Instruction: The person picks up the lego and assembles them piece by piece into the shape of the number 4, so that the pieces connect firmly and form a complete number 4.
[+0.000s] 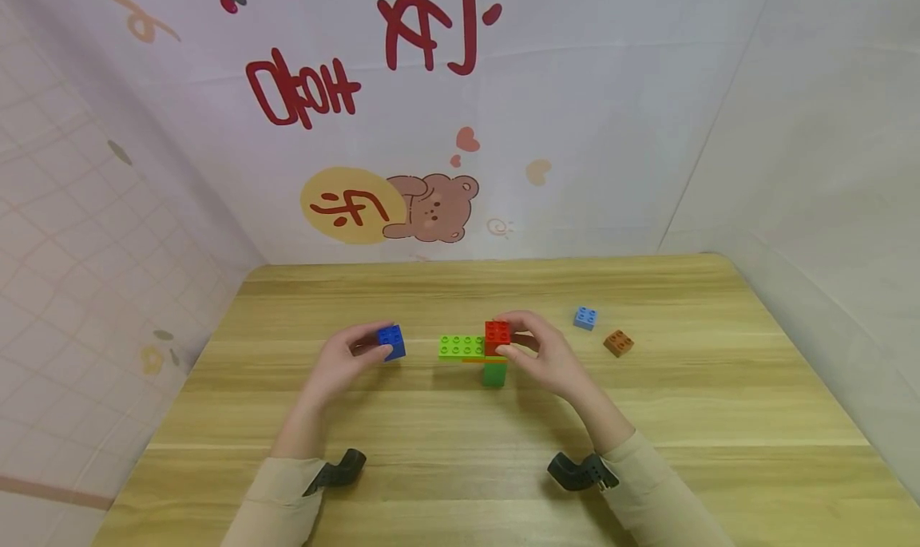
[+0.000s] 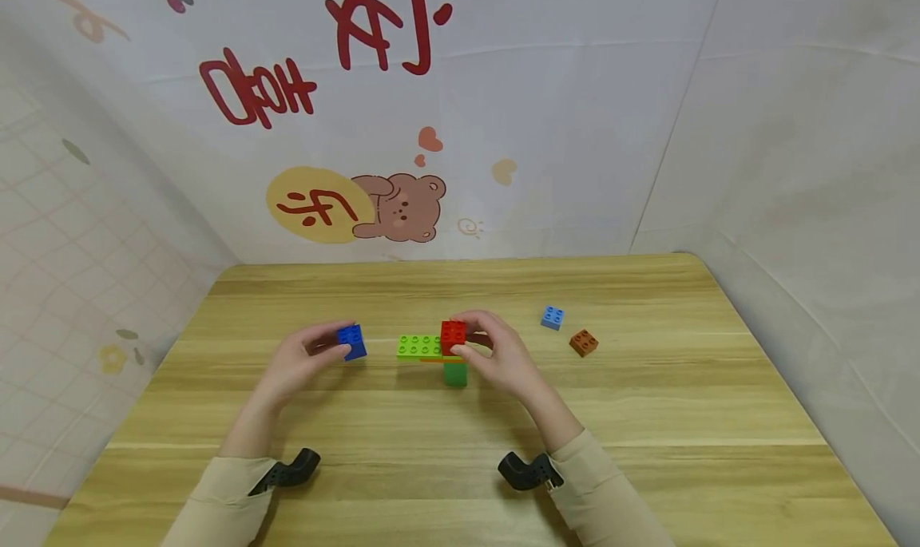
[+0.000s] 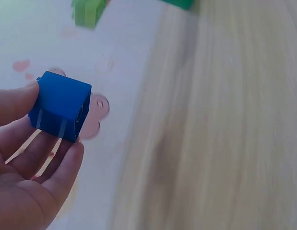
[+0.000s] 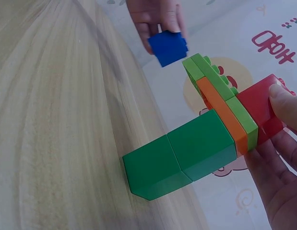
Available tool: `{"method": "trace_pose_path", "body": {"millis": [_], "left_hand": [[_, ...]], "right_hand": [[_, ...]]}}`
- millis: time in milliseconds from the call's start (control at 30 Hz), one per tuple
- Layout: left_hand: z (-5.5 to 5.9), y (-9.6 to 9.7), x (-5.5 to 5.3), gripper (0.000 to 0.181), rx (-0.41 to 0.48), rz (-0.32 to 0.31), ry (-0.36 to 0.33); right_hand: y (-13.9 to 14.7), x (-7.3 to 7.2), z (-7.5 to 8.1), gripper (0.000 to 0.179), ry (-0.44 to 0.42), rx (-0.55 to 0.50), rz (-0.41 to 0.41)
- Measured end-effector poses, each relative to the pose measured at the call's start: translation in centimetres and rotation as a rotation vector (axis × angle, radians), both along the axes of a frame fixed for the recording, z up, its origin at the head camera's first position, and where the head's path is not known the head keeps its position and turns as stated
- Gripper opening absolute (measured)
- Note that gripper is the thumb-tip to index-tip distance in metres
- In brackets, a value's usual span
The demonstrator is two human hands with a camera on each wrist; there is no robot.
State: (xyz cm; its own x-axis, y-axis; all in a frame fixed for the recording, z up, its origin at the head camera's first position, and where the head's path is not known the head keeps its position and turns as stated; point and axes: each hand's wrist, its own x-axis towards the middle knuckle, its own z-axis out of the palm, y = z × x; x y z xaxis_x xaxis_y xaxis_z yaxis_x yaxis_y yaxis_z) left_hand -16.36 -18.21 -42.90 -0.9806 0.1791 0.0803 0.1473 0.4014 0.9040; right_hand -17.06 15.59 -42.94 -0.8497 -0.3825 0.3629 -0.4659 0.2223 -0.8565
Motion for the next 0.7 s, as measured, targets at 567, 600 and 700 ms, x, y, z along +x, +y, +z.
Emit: {"method": "trace_pose_path", "body": {"millis": [567, 600, 700], "left_hand": [[2.6, 4.9, 0.6, 0.04, 0.153, -0.051, 0.073], [2.7, 5.1, 0.6, 0.04, 0.155, -0.056, 0.076], [2.8, 5.7, 0.6, 0.04, 0.14, -0.077, 0.098]], "right_hand": [[-0.4, 0.5, 0.8, 0.038, -0.002, -0.004, -0.012], [-0.4, 0.8, 1.2, 0.037, -0.002, -0.002, -0.01], [-0.7, 1.4, 2.6, 0.035, -0.009, 0.007, -0.004]]}}
